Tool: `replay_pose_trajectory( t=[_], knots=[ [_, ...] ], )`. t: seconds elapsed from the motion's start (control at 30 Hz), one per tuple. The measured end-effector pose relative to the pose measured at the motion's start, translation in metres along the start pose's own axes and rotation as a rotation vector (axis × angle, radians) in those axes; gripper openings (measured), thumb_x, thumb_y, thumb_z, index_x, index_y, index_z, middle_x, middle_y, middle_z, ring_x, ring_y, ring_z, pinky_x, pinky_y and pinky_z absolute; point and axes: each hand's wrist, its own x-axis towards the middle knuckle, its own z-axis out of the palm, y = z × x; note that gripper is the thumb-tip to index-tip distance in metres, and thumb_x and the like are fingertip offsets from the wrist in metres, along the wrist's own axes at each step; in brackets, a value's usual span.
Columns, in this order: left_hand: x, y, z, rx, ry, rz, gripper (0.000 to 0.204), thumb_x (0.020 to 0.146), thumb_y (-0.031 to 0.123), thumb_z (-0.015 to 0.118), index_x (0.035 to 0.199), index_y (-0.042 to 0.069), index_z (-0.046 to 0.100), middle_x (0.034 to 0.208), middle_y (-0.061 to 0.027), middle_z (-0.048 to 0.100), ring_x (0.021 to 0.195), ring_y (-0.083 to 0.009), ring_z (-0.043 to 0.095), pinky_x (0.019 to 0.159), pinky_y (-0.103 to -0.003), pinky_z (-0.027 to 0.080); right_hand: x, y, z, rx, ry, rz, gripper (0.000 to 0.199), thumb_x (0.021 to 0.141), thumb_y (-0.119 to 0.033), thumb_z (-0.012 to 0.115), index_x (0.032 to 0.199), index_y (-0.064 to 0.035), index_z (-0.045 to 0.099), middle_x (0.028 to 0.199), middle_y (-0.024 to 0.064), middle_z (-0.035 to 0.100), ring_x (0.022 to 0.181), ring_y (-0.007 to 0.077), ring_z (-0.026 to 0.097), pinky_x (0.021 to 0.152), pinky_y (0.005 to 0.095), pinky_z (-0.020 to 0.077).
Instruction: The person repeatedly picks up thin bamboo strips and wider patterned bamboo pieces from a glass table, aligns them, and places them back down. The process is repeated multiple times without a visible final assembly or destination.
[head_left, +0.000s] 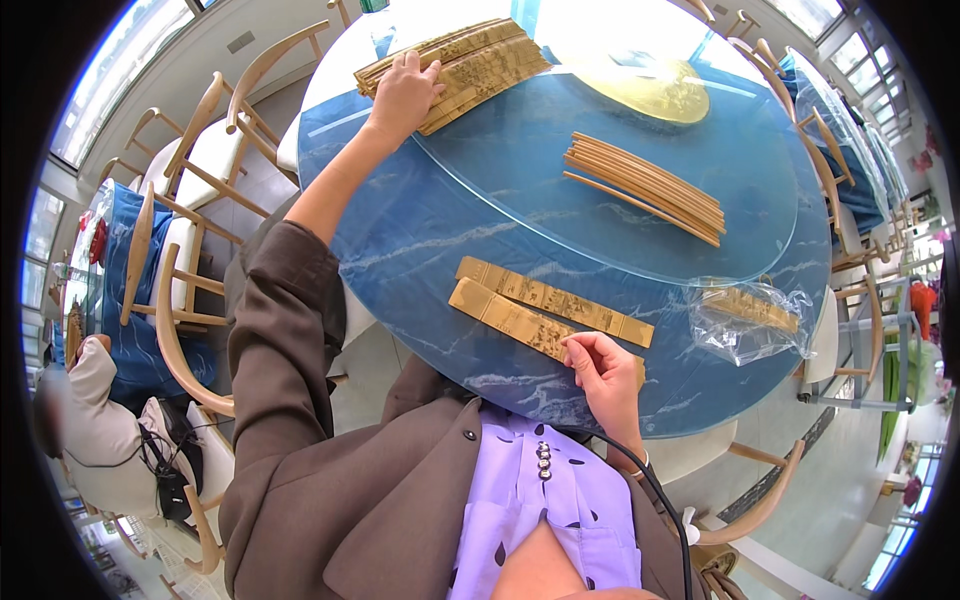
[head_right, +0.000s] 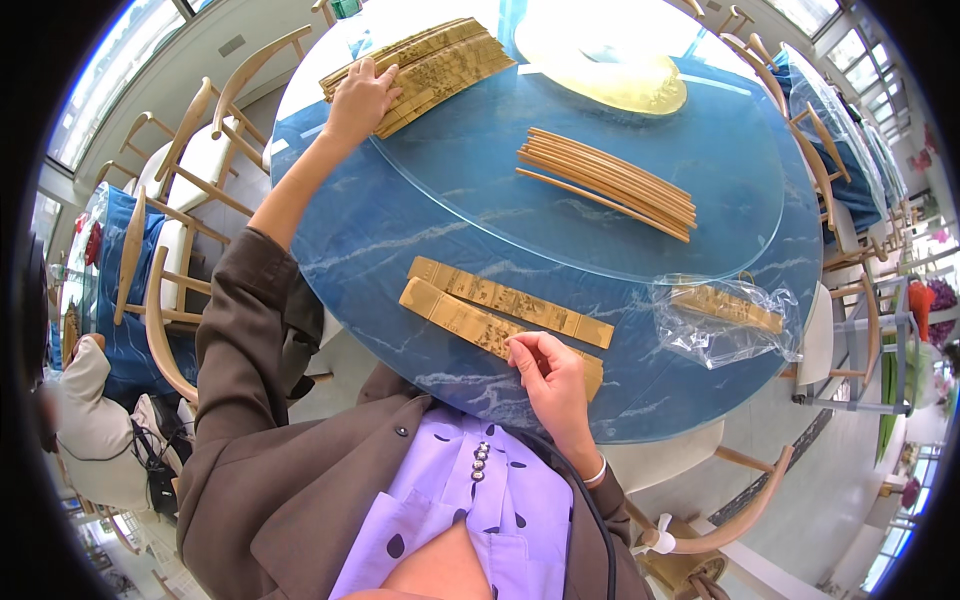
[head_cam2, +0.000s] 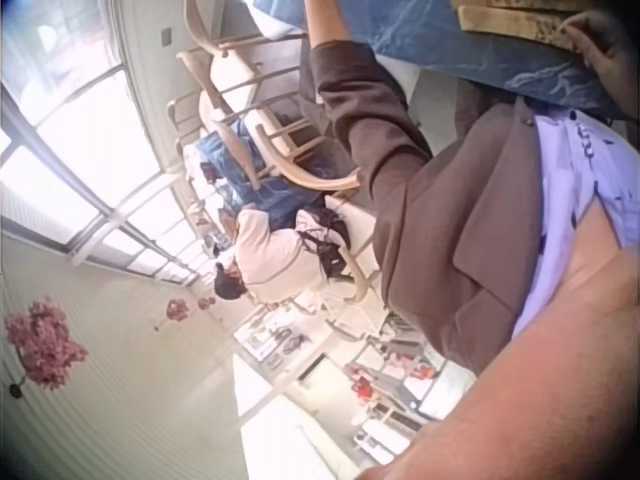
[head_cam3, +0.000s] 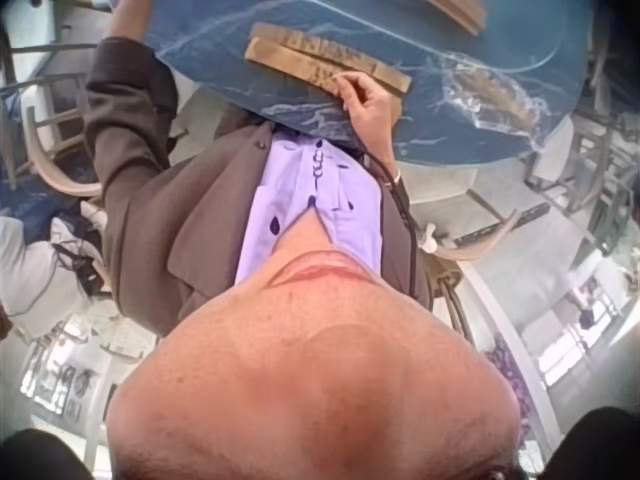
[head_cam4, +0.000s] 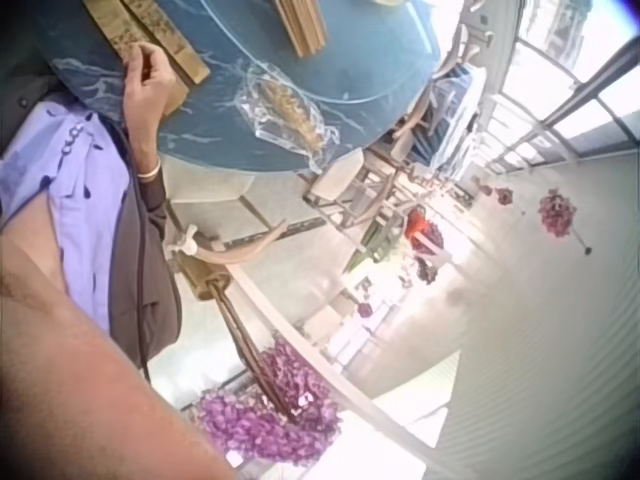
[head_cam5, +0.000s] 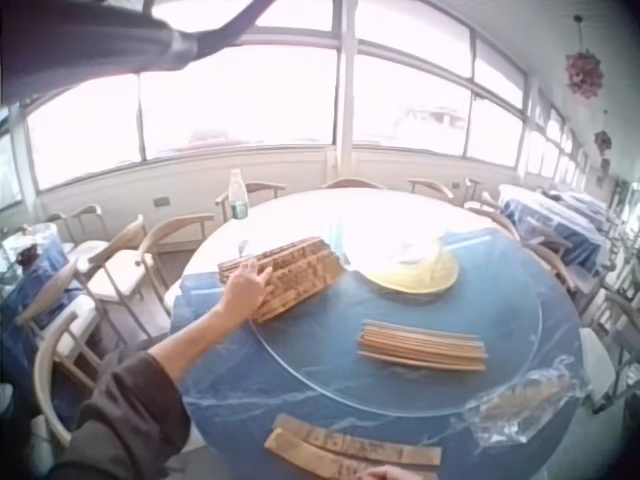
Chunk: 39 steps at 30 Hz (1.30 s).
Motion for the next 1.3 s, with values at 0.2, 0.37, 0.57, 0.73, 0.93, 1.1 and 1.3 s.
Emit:
replay_pose_trajectory(
  t=[0.2,0.37,0.57,0.73,0.93,1.1,1.3],
  knots=[
    [0.008,0.014,0.0,-0.062,0.014,-0.067,0.043,0.091,0.035,0.066,0.123,0.005,0.066,0.11,-0.012,0.058,0.109,-0.0294,0.054,0.095,-0.04,0.047,0.001,-0.009,-0.003,-0.087,-0.012,-0.019,0.014,0.098,-0.012,0.065,0.099,0.0012,0.068,0.077,-0.0001,0.064,0.062,0.0028,0.052,0.055,0.0195,0.0411],
    [0.001,0.012,0.001,-0.144,0.084,-0.101,0.048,0.09,0.037,0.068,0.122,0.002,0.066,0.106,-0.0102,0.057,0.108,-0.0285,0.052,0.097,-0.041,0.044,0.009,-0.034,-0.027,-0.401,-0.09,-0.104,0.017,0.095,-0.013,0.067,0.1,0.0023,0.069,0.08,0.0037,0.065,0.065,0.0075,0.056,0.059,0.0228,0.0447],
    [-0.022,0.063,-0.068,-0.332,0.073,-0.127,0.045,0.087,0.026,0.073,0.123,0.0,0.064,0.106,-0.0121,0.056,0.106,-0.0293,0.051,0.095,-0.042,0.044,0.081,-0.049,-0.081,-0.874,0.135,-0.392,0.016,0.091,-0.012,0.068,0.102,-0.0003,0.07,0.091,0.0095,0.066,0.078,0.0212,0.062,0.071,0.032,0.0498],
    [-0.086,0.151,-0.162,-0.859,-0.134,-0.051,0.029,0.081,0.014,0.076,0.106,0.002,0.068,0.096,-0.0118,0.057,0.096,-0.0308,0.054,0.088,-0.041,0.046,0.156,-0.027,-0.096,-1.22,0.326,-0.767,0.022,0.087,-0.018,0.072,0.104,-0.0044,0.069,0.104,0.0071,0.065,0.101,0.0255,0.06,0.086,0.0374,0.0513],
    [-0.142,0.217,-0.194,-1.156,-0.218,0.074,0.022,0.08,0.012,0.076,0.097,0.003,0.065,0.093,-0.0085,0.056,0.09,-0.0278,0.054,0.082,-0.039,0.048,0.186,-0.018,-0.089,-1.295,0.336,-0.821,0.021,0.085,-0.019,0.072,0.101,-0.0049,0.069,0.105,0.0062,0.064,0.104,0.0256,0.058,0.091,0.0383,0.0498],
    [-0.148,0.221,-0.193,-1.081,-0.17,0.125,0.021,0.08,0.015,0.076,0.096,0.005,0.065,0.095,-0.0075,0.055,0.09,-0.0271,0.054,0.082,-0.04,0.047,0.181,-0.025,-0.084,-1.293,0.287,-0.838,0.018,0.084,-0.017,0.073,0.095,-0.0041,0.07,0.097,0.0061,0.065,0.098,0.0264,0.06,0.086,0.0388,0.0499],
    [-0.152,0.221,-0.191,-1.039,-0.155,0.127,0.02,0.081,0.016,0.075,0.095,0.006,0.065,0.094,-0.0069,0.055,0.091,-0.0267,0.055,0.082,-0.039,0.047,0.186,-0.028,-0.094,-1.368,0.158,-0.98,0.015,0.086,-0.016,0.071,0.093,-0.0036,0.068,0.094,0.0063,0.065,0.095,0.0272,0.061,0.085,0.0401,0.0508]
  ],
)
